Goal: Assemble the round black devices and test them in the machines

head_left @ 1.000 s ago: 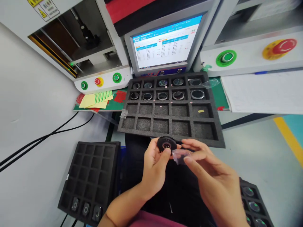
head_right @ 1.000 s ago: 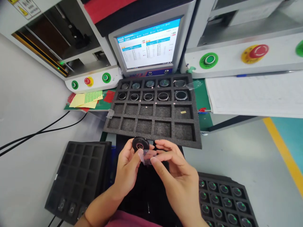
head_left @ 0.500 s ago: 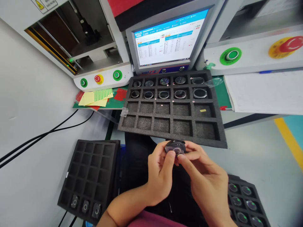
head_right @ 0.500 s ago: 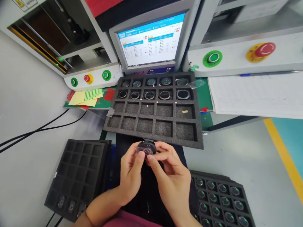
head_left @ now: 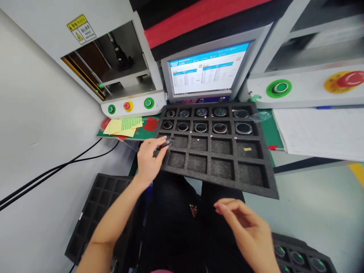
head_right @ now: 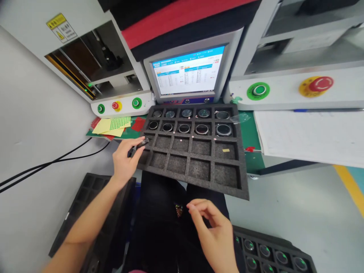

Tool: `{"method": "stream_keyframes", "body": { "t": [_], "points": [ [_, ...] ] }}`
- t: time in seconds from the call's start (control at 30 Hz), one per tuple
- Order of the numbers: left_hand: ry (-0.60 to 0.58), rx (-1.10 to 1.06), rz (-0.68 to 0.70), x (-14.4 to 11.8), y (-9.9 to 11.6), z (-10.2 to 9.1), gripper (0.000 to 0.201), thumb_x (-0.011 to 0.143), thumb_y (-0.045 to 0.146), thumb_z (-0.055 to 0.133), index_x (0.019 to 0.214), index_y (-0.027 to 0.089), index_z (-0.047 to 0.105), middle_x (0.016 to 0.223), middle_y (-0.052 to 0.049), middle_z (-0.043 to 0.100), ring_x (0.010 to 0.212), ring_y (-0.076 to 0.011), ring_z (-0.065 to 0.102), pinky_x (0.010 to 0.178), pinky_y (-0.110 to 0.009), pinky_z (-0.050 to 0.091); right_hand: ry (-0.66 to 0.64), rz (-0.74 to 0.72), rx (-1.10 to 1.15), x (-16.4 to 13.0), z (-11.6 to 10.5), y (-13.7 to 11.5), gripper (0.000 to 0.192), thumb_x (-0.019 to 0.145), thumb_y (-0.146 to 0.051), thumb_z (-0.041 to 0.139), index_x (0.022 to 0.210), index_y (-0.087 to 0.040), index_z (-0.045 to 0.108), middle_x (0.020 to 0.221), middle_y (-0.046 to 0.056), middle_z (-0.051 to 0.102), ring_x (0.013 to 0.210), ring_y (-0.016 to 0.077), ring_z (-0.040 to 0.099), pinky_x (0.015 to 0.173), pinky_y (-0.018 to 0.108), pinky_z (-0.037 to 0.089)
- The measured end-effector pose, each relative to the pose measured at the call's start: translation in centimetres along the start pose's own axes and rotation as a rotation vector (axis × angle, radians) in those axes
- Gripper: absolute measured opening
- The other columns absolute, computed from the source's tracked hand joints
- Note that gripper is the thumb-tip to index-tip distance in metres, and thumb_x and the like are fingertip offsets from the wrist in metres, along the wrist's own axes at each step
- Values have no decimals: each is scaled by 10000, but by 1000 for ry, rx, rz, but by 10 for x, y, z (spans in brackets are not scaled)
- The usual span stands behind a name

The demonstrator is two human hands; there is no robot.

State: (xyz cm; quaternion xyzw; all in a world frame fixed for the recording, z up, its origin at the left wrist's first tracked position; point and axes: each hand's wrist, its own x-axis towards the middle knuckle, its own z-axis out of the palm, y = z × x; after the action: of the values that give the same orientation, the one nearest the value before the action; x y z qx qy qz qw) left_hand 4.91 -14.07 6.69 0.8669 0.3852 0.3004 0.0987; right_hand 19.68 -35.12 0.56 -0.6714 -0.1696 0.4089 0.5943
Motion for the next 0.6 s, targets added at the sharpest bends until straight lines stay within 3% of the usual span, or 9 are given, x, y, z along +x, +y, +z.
{"method": "stream_keyframes", "body": {
  "t": [0.1, 0.2, 0.33, 0.47, 0.6],
  "points": [
    [-156, 172, 146, 35, -39, 7, 99, 899, 172, 646, 957, 196, 723, 1051, -80, 737, 940, -208, 668, 901, -361, 524, -114, 80, 1, 8, 4, 14, 426, 569, -577, 828, 595, -173, 695, 647, 65, 686, 584, 189, 646, 557, 270, 536],
    [-301, 263, 198, 52, -57, 17, 145, 883, 112, 641, 946, 194, 742, 994, -67, 725, 858, -177, 675, 794, -291, 537, -119, 141, 72, 18, 8, 23, 488, 543, -598, 834, 737, -161, 733, 660, 70, 707, 573, 201, 655, 532, 287, 550],
    [-411, 406, 216, 52, -59, 23, 156, 905, 99, 608, 970, 164, 733, 963, -74, 705, 864, -187, 675, 758, -280, 531, -84, 201, 209, 26, 4, 19, 592, 535, -578, 861, 907, -143, 712, 781, 92, 740, 590, 195, 659, 530, 303, 578],
    [-478, 513, 222, 47, -51, 24, 184, 924, 71, 551, 945, 131, 723, 954, -118, 695, 908, -236, 662, 759, -330, 538, -32, 222, 333, 30, 1, 14, 555, 548, -592, 865, 805, -128, 699, 924, 138, 740, 627, 184, 660, 551, 302, 595],
    [-540, 568, 249, 48, -43, 22, 219, 909, 38, 530, 847, 131, 718, 902, -137, 695, 939, -268, 649, 804, -371, 532, 23, 235, 424, 36, 6, 17, 566, 575, -660, 830, 697, -129, 673, 858, 143, 739, 605, 174, 651, 528, 279, 584]
  ]
}}
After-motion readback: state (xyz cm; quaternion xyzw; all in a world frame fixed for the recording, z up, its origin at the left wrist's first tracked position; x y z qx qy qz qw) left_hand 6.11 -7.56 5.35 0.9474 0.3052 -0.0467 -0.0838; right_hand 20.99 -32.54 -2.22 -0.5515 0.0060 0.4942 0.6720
